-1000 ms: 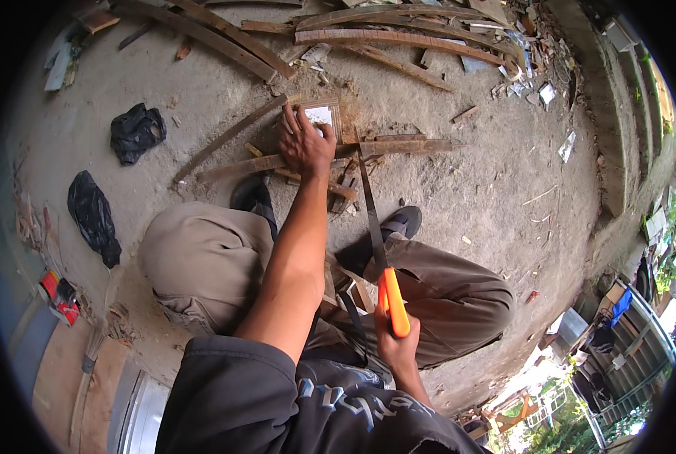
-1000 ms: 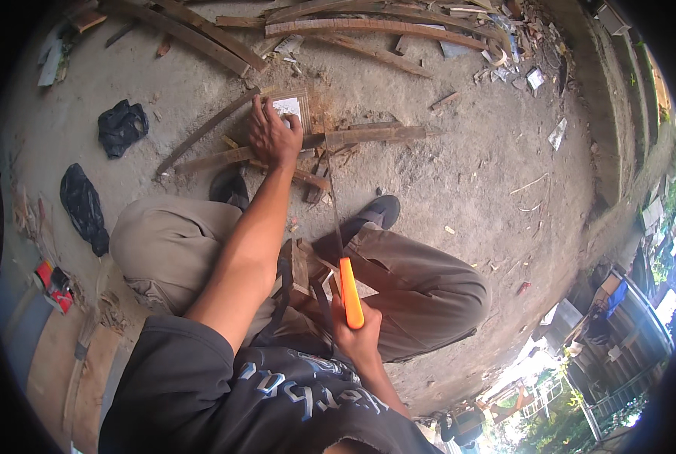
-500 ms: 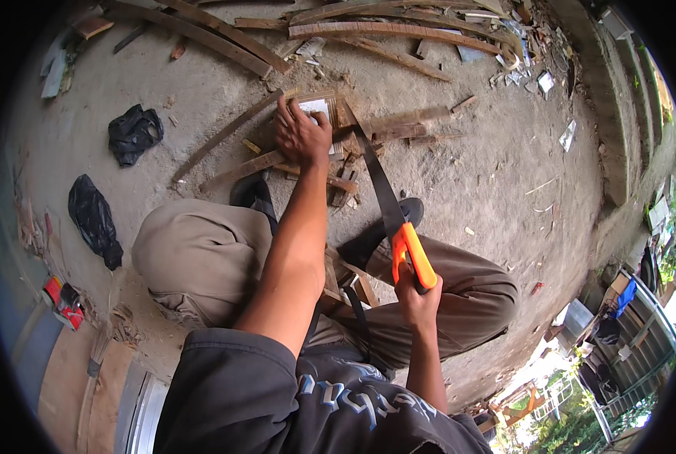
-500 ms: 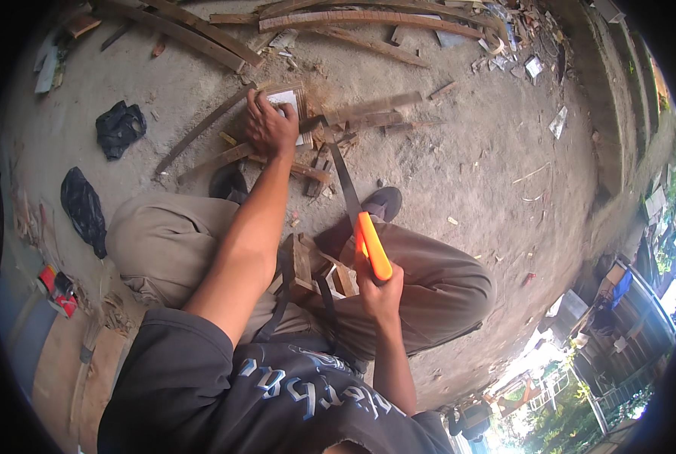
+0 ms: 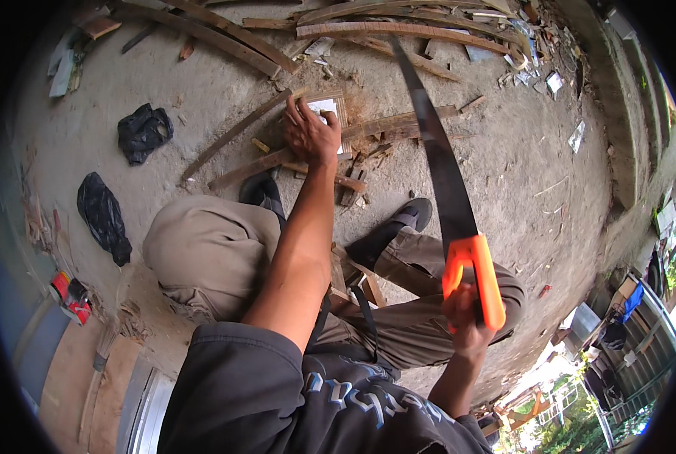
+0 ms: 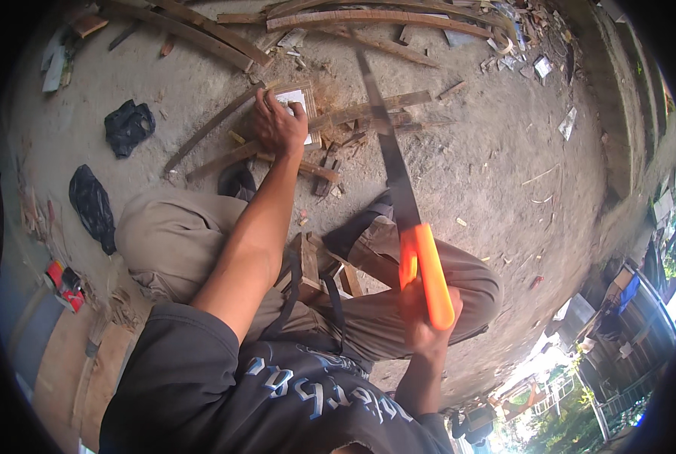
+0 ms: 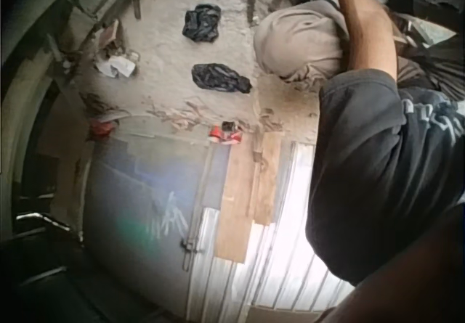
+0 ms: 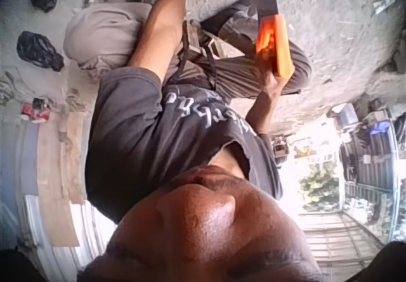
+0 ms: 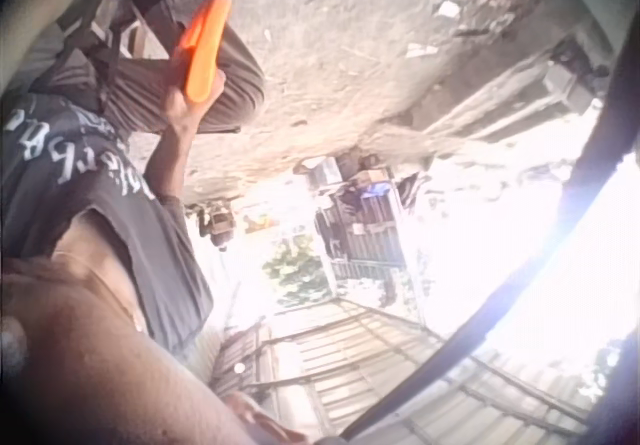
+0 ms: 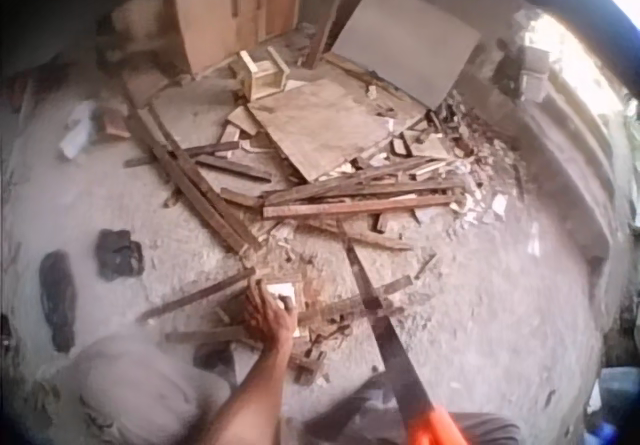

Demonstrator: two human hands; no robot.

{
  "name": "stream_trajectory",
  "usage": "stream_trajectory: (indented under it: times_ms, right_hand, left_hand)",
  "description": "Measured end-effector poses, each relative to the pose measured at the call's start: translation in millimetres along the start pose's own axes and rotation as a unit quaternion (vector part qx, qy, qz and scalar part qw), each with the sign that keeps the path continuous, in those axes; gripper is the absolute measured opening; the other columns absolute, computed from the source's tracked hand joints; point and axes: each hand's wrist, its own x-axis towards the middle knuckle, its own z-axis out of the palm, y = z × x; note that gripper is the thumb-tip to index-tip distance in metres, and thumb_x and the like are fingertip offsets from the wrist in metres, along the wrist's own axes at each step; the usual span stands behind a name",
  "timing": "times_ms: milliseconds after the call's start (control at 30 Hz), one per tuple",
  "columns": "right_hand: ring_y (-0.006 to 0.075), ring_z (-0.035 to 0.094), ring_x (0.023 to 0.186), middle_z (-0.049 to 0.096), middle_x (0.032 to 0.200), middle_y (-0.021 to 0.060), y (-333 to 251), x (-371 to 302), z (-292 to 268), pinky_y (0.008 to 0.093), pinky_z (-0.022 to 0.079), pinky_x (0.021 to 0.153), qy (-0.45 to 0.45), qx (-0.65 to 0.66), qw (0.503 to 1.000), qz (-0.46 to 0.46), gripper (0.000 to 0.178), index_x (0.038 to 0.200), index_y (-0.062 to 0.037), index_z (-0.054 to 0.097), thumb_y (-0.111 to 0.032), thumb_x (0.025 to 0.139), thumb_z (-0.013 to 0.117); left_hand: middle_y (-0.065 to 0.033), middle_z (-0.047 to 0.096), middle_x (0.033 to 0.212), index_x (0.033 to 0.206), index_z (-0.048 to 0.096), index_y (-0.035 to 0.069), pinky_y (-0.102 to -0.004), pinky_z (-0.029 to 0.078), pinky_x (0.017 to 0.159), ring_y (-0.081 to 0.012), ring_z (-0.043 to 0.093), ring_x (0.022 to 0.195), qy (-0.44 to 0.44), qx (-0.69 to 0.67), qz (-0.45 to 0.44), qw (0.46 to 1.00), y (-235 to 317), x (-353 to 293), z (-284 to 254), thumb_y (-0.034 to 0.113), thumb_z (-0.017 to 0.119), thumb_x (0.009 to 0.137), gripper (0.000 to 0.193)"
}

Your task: The person sits on the floor and uses a hand saw to cut a small wooden block placed on a larger plank. They hold the block steady with one hand and saw with the other, then inspect the cut piece.

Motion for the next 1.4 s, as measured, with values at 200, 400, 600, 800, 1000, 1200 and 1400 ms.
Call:
stream_trajectory:
  times_ms: [200, 400, 600, 800, 1000, 1200, 1400]
  right_hand:
    - [0.0272, 0.064, 0.06, 0.063, 0.067, 0.0091, -45.4, 128.9, 24.4, 0.0349, 0.049, 0.057, -0.511, -0.033, 0.848, -0.136, 0.02, 0.079, -0.0019, 0.064, -0.016, 0.068, 0.072]
    - [0.0089, 0.037, 0.044, 0.042, 0.056, -0.0015, 4.6, 140.5, -28.0, 0.025, 0.029, 0.042, -0.164, 0.128, 0.977, -0.041, 0.013, 0.082, -0.006, 0.05, -0.006, 0.086, 0.062]
    - [0.0066, 0.034, 0.042, 0.04, 0.056, -0.0027, -2.3, 94.1, -4.2, 0.0234, 0.028, 0.041, 0.039, 0.177, 0.982, 0.049, 0.012, 0.085, -0.0081, 0.049, -0.005, 0.092, 0.058]
    - [0.0036, 0.046, 0.058, 0.053, 0.062, -0.003, 33.6, 30.6, 52.5, 0.024, 0.037, 0.051, -0.019, 0.024, 0.998, 0.047, 0.016, 0.076, 0.001, 0.058, -0.005, 0.089, 0.065]
    - [0.0075, 0.049, 0.051, 0.053, 0.056, 0.0058, 39.8, 6.2, 72.4, 0.0276, 0.04, 0.049, -0.071, -0.046, 0.996, 0.038, 0.014, 0.077, 0.0015, 0.06, -0.006, 0.087, 0.067]
    - [0.0113, 0.047, 0.048, 0.05, 0.056, 0.0096, 45.7, -11.6, 64.0, 0.0284, 0.041, 0.049, -0.069, -0.076, 0.995, 0.009, 0.013, 0.077, 0.0008, 0.06, -0.006, 0.085, 0.068]
    - [0.0088, 0.04, 0.052, 0.045, 0.056, 0.004, 47.4, -25.3, 68.7, 0.029, 0.035, 0.049, -0.047, -0.064, 0.997, -0.004, 0.021, 0.075, 0.0018, 0.054, -0.007, 0.089, 0.066]
  left_hand:
    - [-0.015, 0.045, 0.143, 0.127, 0.05, 0.007, -0.0534, 0.041, 0.1, -0.0371, 0.048, 0.127, -0.004, -0.008, 0.002, 1.0, -3.4, -2.8, -0.1, 0.027, 0.056, 0.084, 0.048]
    - [-0.0141, 0.045, 0.143, 0.125, 0.051, 0.008, -0.0539, 0.039, 0.102, -0.0372, 0.047, 0.127, 0.013, -0.016, 0.005, 1.0, 2.5, 0.7, 1.8, 0.027, 0.059, 0.082, 0.047]
    - [-0.0133, 0.045, 0.144, 0.124, 0.051, 0.009, -0.0533, 0.041, 0.101, -0.0364, 0.048, 0.127, -0.002, -0.01, -0.016, 1.0, -3.5, 0.6, 2.1, 0.025, 0.06, 0.082, 0.046]
    - [-0.0144, 0.042, 0.147, 0.131, 0.047, 0.008, -0.0578, 0.039, 0.101, -0.0373, 0.043, 0.134, -0.016, -0.035, -0.009, 0.999, -3.0, -2.8, 5.3, 0.027, 0.054, 0.085, 0.051]
    - [-0.0145, 0.044, 0.145, 0.134, 0.046, 0.008, -0.0588, 0.031, 0.107, -0.0344, 0.043, 0.135, 0.023, 0.015, 0.072, 0.997, -7.0, 0.3, 5.3, 0.025, 0.053, 0.086, 0.051]
    - [-0.0101, 0.06, 0.116, 0.125, 0.053, 0.012, -0.0524, 0.036, 0.095, -0.0287, 0.055, 0.11, -0.041, -0.032, 0.133, 0.99, -10.5, -7.8, 1.8, 0.024, 0.053, 0.088, 0.038]
    - [-0.0104, 0.064, 0.087, 0.098, 0.054, 0.011, -0.0449, 0.044, 0.076, -0.0305, 0.061, 0.086, -0.077, -0.104, 0.232, 0.964, -23.0, -9.5, 7.7, 0.024, 0.049, 0.093, 0.015]
